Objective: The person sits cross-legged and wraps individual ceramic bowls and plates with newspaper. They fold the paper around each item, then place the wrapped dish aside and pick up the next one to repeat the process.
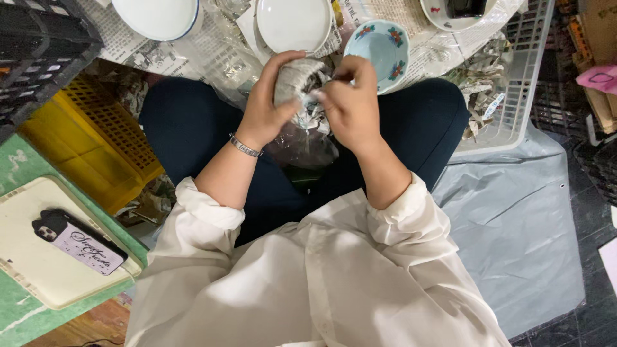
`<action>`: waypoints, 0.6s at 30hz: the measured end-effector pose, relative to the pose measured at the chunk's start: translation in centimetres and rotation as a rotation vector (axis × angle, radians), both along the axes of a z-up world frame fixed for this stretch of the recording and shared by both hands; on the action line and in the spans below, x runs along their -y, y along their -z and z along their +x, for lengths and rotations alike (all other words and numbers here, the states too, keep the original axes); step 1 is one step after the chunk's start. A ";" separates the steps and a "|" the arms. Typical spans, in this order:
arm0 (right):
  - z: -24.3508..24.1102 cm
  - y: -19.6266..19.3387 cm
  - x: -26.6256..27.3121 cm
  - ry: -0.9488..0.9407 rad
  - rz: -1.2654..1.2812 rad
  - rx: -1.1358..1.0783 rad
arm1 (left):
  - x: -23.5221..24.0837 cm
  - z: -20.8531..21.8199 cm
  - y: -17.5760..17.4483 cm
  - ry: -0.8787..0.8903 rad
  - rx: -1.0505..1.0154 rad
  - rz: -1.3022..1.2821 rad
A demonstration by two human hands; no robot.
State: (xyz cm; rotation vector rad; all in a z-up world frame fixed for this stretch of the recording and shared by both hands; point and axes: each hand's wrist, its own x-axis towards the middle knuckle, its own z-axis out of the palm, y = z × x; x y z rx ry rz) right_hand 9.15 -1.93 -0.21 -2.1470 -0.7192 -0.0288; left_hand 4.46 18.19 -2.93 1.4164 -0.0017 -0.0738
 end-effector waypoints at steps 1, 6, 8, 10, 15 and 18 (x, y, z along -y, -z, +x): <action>0.1 0.4 0.2 0.012 0.129 -0.022 | 0.1 0.0 0.1 -0.007 -0.024 -0.045; 0.2 1.8 0.9 0.004 0.439 -0.034 | 0.3 0.2 0.3 0.003 -0.062 -0.300; 0.0 2.3 1.0 -0.020 0.531 -0.069 | 0.3 0.1 0.2 0.032 -0.054 -0.351; -0.3 2.8 1.1 -0.005 0.590 -0.117 | 0.3 0.1 0.2 0.058 -0.071 -0.445; 0.2 2.4 1.1 -0.006 0.578 -0.184 | 0.0 0.2 0.3 -0.028 0.006 -0.026; 1.0 0.8 1.0 0.028 0.377 -0.029 | -0.2 0.1 0.2 -0.056 0.080 0.139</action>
